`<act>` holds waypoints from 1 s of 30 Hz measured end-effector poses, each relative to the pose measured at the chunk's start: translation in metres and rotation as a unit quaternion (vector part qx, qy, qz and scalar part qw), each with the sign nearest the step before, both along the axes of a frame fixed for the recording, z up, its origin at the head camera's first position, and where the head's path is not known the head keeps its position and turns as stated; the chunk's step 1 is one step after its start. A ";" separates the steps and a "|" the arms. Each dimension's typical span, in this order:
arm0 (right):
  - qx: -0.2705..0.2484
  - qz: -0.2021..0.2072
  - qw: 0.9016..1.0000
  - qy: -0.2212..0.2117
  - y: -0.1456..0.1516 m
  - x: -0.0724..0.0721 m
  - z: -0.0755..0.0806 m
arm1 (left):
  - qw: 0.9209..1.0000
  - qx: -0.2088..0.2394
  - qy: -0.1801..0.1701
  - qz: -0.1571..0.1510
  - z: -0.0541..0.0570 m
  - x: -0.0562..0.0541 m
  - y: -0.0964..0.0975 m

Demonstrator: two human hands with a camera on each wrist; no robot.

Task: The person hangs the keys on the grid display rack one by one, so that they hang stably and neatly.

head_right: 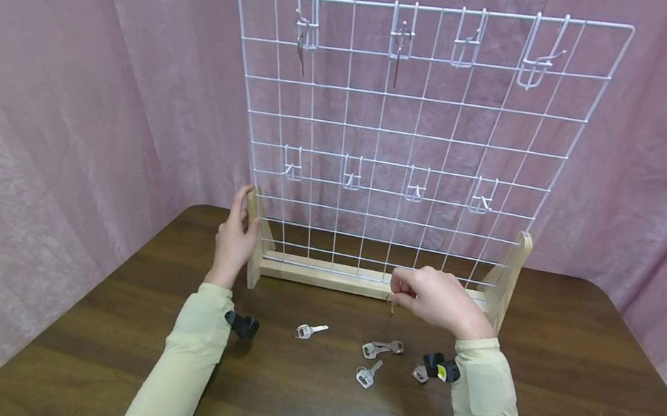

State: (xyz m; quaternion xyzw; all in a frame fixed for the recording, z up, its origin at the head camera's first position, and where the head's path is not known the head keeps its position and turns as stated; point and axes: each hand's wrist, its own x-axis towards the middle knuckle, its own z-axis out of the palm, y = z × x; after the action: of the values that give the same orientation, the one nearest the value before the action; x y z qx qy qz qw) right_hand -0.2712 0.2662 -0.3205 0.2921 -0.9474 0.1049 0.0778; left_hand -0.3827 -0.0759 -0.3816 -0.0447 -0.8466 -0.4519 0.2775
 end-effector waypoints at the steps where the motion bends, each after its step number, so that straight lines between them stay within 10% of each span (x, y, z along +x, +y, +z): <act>1: 0.000 0.000 1.000 -0.001 0.000 0.000 0.001 | 1.000 0.000 0.002 0.001 0.001 0.000 0.000; 30: 0.006 0.006 1.000 -0.024 -0.003 0.004 0.005 | 1.000 -0.011 0.003 0.007 0.002 0.000 0.001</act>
State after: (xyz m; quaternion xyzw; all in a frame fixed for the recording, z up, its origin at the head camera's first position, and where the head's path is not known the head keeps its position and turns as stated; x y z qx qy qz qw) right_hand -0.2673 0.2628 -0.3153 0.2957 -0.9478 0.1070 0.0526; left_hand -0.3831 -0.0753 -0.3795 -0.0434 -0.8509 -0.4406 0.2830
